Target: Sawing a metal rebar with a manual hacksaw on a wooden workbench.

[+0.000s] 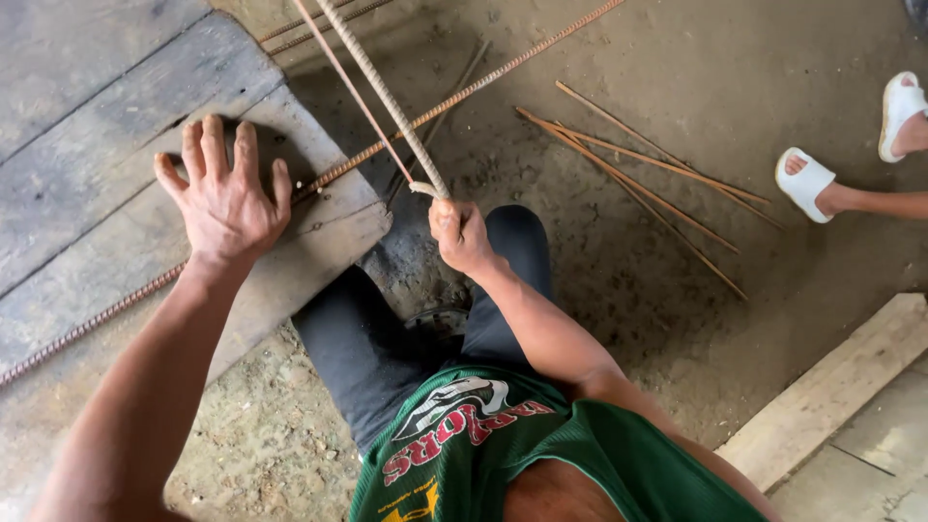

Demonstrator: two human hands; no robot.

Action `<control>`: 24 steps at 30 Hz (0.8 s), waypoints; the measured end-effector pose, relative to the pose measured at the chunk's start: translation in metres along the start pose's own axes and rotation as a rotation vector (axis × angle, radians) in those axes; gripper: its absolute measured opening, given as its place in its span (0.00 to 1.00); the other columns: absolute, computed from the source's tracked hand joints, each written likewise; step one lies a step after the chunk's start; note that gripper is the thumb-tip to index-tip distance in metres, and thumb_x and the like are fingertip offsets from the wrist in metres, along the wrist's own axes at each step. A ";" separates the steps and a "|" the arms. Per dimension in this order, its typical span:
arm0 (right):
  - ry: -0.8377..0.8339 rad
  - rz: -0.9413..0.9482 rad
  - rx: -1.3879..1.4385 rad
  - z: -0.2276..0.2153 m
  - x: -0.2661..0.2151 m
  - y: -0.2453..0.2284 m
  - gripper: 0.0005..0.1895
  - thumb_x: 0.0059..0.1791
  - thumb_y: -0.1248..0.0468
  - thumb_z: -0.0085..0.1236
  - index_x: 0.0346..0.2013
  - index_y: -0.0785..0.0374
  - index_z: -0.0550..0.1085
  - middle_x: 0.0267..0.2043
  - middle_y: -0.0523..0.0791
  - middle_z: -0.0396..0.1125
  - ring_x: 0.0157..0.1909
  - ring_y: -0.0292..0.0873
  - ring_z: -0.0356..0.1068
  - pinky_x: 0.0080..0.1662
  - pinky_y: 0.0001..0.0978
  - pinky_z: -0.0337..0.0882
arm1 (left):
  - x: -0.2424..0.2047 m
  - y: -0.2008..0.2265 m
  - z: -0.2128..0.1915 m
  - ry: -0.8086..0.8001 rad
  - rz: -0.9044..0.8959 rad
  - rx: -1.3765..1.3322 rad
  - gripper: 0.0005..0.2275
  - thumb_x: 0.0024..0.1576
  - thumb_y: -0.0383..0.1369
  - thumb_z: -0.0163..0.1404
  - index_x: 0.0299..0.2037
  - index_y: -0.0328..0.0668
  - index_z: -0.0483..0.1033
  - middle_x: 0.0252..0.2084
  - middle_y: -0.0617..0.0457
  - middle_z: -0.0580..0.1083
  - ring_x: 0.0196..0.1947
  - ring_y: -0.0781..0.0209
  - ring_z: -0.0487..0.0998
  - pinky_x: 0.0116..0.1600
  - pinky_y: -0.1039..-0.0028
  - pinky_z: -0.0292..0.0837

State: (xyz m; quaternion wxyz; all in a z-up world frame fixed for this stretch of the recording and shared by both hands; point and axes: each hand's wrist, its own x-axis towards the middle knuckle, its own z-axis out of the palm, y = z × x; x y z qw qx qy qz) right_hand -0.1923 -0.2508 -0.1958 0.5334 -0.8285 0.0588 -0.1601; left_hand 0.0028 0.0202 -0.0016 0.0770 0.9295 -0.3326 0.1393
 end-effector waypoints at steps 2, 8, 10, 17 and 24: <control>-0.284 -0.033 -0.143 -0.007 0.003 -0.021 0.19 0.62 0.49 0.31 0.31 0.46 0.43 0.31 0.38 0.31 0.33 0.41 0.28 0.44 0.46 0.40 | 0.001 0.000 -0.001 -0.045 -0.014 -0.061 0.27 0.67 0.46 0.43 0.67 0.29 0.72 0.68 0.28 0.67 0.68 0.31 0.63 0.58 0.29 0.53; -0.204 0.101 0.277 -0.009 -0.003 -0.040 0.20 0.61 0.48 0.34 0.30 0.47 0.43 0.29 0.39 0.32 0.32 0.39 0.27 0.43 0.44 0.39 | 0.005 0.001 -0.003 0.037 0.034 0.023 0.26 0.61 0.43 0.50 0.64 0.29 0.74 0.65 0.27 0.69 0.65 0.29 0.68 0.57 0.31 0.57; 0.072 -0.064 0.034 0.028 -0.022 0.015 0.16 0.59 0.55 0.42 0.29 0.54 0.53 0.24 0.41 0.43 0.25 0.43 0.43 0.35 0.37 0.51 | 0.002 -0.004 0.012 0.081 0.028 0.042 0.26 0.59 0.42 0.51 0.64 0.30 0.75 0.64 0.27 0.69 0.66 0.29 0.67 0.58 0.32 0.55; -0.012 -0.048 0.111 -0.028 0.043 -0.071 0.24 0.59 0.55 0.40 0.20 0.57 0.67 0.11 0.38 0.60 0.16 0.38 0.63 0.26 0.26 0.66 | 0.004 -0.007 0.017 0.222 0.080 0.080 0.24 0.57 0.40 0.54 0.62 0.33 0.79 0.60 0.30 0.71 0.65 0.34 0.68 0.59 0.39 0.53; -0.051 -0.029 0.315 -0.032 0.039 -0.098 0.22 0.59 0.56 0.39 0.30 0.65 0.72 0.11 0.41 0.59 0.15 0.34 0.61 0.24 0.25 0.67 | -0.004 -0.008 0.035 0.331 0.049 0.126 0.23 0.52 0.42 0.55 0.57 0.41 0.79 0.56 0.38 0.72 0.62 0.41 0.71 0.58 0.45 0.58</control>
